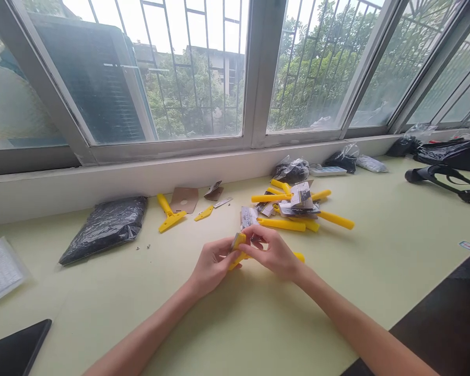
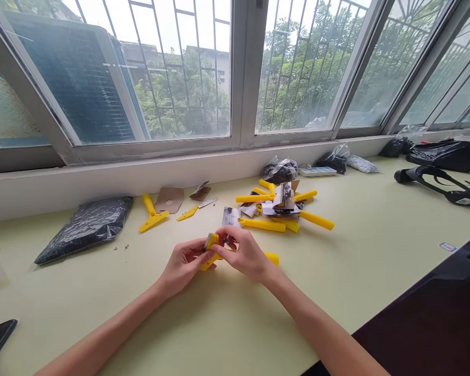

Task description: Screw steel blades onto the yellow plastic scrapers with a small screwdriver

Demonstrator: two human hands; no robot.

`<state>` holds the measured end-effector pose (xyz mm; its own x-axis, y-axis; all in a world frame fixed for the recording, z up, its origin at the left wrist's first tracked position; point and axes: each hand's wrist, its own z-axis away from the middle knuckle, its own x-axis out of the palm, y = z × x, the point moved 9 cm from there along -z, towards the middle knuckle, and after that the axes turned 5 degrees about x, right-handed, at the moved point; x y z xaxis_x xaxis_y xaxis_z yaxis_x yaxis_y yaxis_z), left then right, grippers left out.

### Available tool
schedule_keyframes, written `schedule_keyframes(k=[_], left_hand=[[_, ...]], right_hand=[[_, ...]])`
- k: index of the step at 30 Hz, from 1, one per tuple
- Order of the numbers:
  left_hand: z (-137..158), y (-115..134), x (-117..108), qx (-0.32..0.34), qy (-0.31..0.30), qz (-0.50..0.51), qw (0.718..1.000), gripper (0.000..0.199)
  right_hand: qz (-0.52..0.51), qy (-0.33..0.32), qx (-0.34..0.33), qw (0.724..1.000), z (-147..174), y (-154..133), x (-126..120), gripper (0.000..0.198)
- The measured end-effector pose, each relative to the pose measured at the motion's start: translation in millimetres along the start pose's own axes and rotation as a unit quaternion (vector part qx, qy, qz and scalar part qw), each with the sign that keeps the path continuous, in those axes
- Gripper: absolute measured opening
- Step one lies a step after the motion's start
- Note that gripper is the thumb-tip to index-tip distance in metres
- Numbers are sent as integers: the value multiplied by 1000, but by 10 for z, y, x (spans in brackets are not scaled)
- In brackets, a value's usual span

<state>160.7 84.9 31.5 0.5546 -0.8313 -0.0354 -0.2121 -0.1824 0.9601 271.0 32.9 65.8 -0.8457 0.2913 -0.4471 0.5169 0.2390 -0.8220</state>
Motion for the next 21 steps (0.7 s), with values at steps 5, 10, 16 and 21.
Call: schedule_keyframes(k=[5,10,16,21], left_hand=[[31,57,14,50,5,-86,995,19],[48,80,58,70,-7,-121,990,17],[37,80,62,65,-15,-122,990,20],[44,75,57,67,-17,-122,990,17]], right_hand=[[10,4,-93,996,100,-43,-26,10],[46,3,-116,992,177,-40,-22,13],[58,4,-115,992,190,-55,-16,12],[60,-2,-127,990,195,-77,-1,11]])
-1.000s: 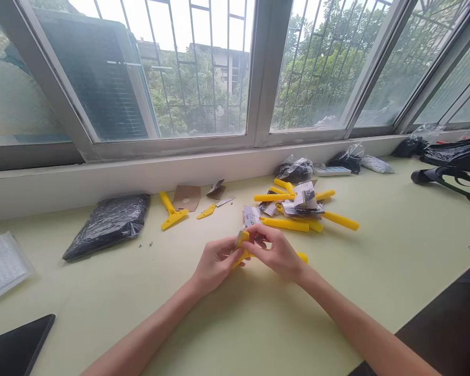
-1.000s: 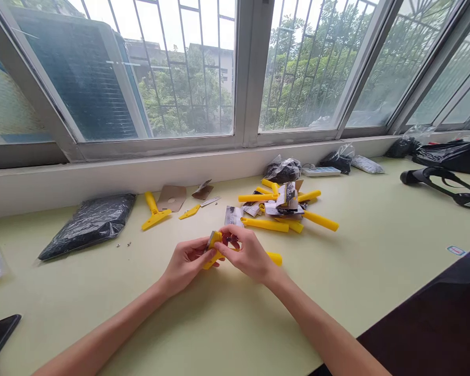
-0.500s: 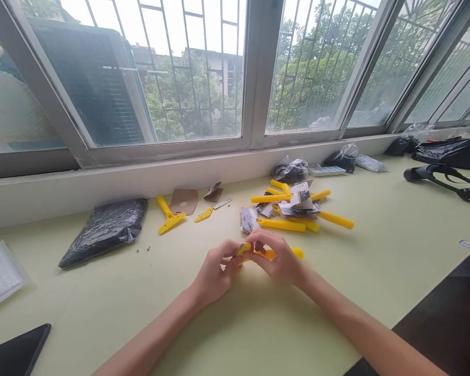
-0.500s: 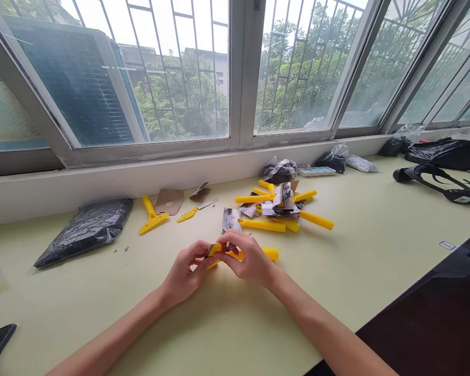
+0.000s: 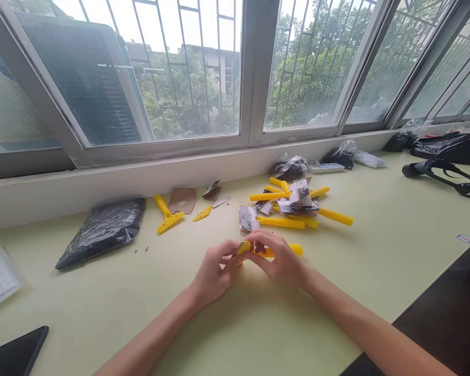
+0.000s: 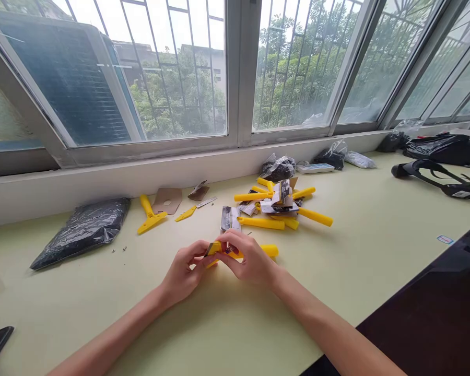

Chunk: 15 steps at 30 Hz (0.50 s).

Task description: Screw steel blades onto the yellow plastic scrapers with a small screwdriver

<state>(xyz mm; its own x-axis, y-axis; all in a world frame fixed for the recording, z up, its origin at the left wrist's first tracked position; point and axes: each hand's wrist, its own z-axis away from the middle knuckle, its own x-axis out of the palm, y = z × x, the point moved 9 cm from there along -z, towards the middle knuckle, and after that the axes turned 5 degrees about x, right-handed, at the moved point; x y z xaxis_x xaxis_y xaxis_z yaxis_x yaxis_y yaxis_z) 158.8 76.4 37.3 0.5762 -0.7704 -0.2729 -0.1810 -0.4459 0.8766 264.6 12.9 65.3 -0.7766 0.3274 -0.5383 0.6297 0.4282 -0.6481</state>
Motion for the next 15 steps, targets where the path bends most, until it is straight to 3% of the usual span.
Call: schedule_keyframes(k=[10,15], left_hand=[[1,-57,-30,-25,12,10,1000,16],[-9,-154,-75,-84,57,90,991,24]], right_hand=[[-6,28,24,999,-26,0,-8,10],[17,84,49,995,-84,56,-95,20]])
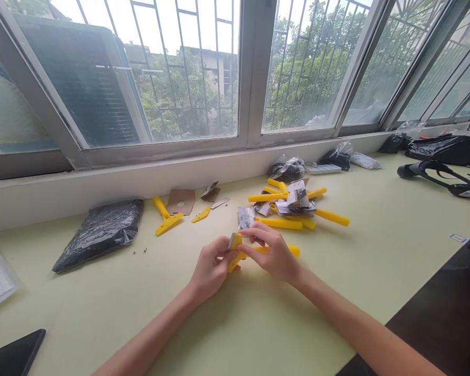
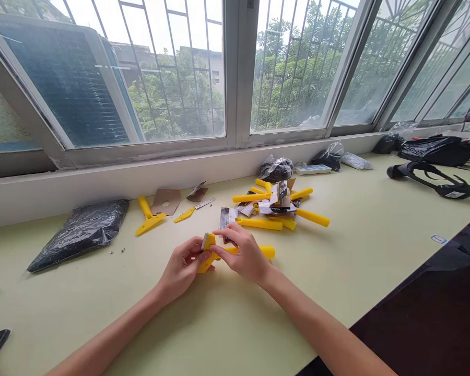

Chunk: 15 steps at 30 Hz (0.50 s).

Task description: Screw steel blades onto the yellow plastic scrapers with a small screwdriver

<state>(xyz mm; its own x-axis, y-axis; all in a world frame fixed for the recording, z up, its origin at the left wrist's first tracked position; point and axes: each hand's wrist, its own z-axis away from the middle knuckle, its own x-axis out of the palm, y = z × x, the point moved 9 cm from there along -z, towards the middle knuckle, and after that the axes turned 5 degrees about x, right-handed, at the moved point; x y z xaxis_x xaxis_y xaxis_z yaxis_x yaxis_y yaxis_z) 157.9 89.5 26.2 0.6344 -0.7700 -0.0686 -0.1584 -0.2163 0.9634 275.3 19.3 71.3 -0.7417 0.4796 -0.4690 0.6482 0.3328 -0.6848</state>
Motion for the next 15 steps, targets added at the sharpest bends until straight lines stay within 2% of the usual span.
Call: schedule_keyframes(k=[4,8,11,15], left_hand=[[-24,-157,-92,-78,55,85,992,35],[-43,-280,-134,-129,57,126,982,41],[-47,-328,-161,-151,51,139,977,40],[-47,-343,-173,-160,48,138,976,38]], right_hand=[[-37,84,26,995,-103,47,-220,24],[-159,171,90,968,-295,74,-391,37],[-242,155,110,951,-504,-19,-218,43],[-309,122,81,939,-647,-175,132,41]])
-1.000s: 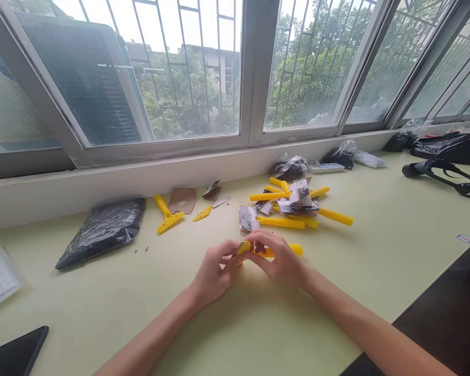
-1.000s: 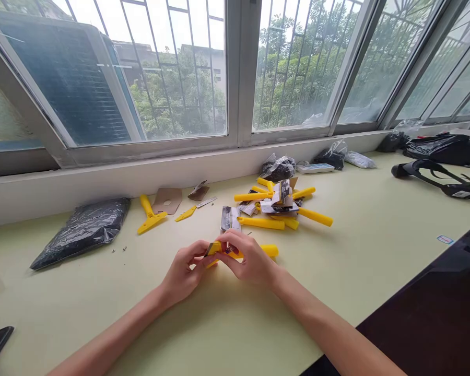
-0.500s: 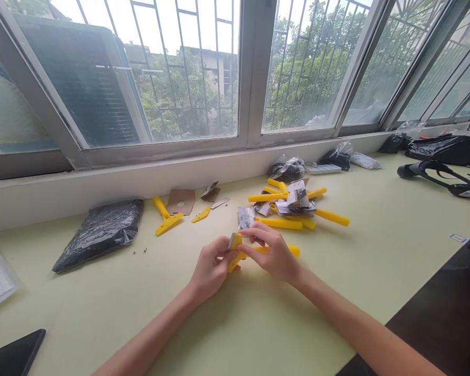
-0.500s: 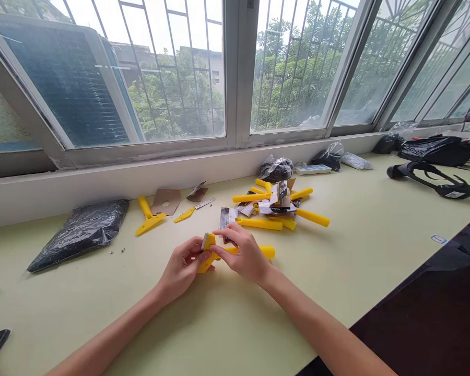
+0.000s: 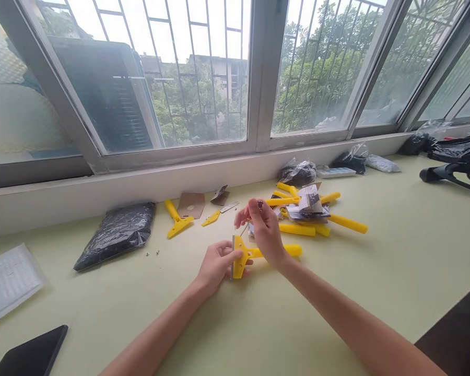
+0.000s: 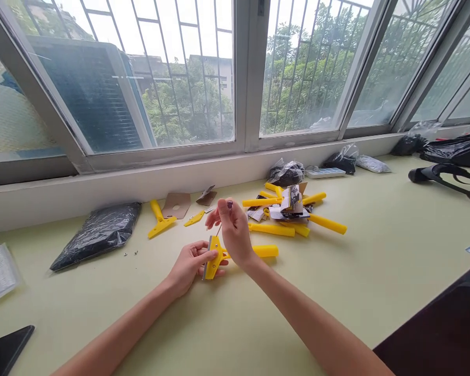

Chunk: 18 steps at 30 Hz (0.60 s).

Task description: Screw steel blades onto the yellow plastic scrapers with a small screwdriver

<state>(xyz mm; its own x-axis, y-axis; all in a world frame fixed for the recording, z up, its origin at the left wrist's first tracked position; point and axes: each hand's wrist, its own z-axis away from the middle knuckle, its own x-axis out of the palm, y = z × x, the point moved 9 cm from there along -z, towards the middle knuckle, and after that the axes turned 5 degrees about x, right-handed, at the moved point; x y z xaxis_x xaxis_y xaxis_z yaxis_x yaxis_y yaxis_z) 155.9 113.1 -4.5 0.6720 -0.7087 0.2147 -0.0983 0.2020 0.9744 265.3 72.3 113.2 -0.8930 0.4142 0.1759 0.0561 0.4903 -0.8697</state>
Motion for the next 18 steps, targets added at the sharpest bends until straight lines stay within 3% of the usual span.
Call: schedule_keyframes(k=[5,10,18], left_hand=[[-2,3,32,4,-10,5,1000,43],[0,13,44,11,-17,5,1000,48],[15,16,52,11,-17,-6,1000,43]], right_hand=[[23,-4,0,1000,115,129,59,41],[38,9,-19,999,171,62,-55,40],[44,-9,-18,999,199,37,13,38]])
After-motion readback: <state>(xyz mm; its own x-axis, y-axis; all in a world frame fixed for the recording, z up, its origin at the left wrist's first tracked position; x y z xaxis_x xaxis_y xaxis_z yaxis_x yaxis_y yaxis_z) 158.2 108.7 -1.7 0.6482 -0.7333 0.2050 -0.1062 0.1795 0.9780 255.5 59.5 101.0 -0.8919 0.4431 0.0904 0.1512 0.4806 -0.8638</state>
